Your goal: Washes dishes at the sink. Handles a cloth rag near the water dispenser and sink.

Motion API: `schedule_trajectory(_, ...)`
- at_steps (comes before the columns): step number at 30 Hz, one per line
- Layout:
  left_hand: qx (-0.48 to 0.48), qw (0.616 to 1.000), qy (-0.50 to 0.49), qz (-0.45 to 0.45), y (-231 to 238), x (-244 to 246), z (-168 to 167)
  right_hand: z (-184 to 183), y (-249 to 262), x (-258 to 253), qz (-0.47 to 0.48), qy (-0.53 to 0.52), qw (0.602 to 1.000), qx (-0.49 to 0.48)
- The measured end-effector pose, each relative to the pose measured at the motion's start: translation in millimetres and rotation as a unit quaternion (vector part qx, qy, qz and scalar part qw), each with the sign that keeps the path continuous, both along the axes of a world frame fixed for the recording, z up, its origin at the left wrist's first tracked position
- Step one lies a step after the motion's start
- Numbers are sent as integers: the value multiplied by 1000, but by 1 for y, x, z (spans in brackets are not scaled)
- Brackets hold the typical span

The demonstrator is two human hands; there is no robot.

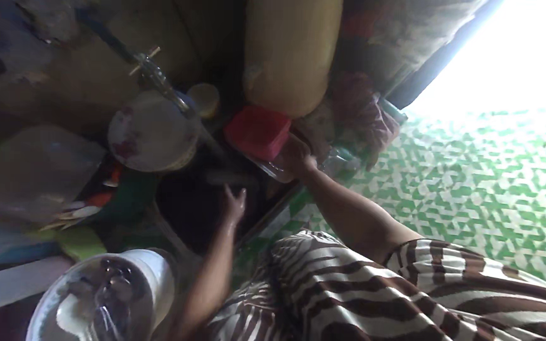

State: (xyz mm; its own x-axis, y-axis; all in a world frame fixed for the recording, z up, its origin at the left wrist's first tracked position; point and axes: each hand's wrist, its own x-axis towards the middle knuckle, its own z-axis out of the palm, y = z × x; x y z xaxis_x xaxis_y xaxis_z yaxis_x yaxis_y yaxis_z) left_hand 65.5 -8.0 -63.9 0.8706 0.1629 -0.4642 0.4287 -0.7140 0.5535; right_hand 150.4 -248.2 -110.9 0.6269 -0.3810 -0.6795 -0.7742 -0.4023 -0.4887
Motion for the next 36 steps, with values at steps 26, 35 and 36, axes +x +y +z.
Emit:
schedule_trajectory(26, -99, 985, 135, 37, -45, 60, -28, 69, -199, 104, 234, -223, 920, -220)
schedule_trajectory(35, -75, 989, 120, 48, -36, -9, -15, -10, -213, 169, 228, -253, 890, -304)
schedule_trajectory(36, -75, 989, 121, 46, -32, -15, -17, -8, -199, 155, 226, -233, 902, -283)
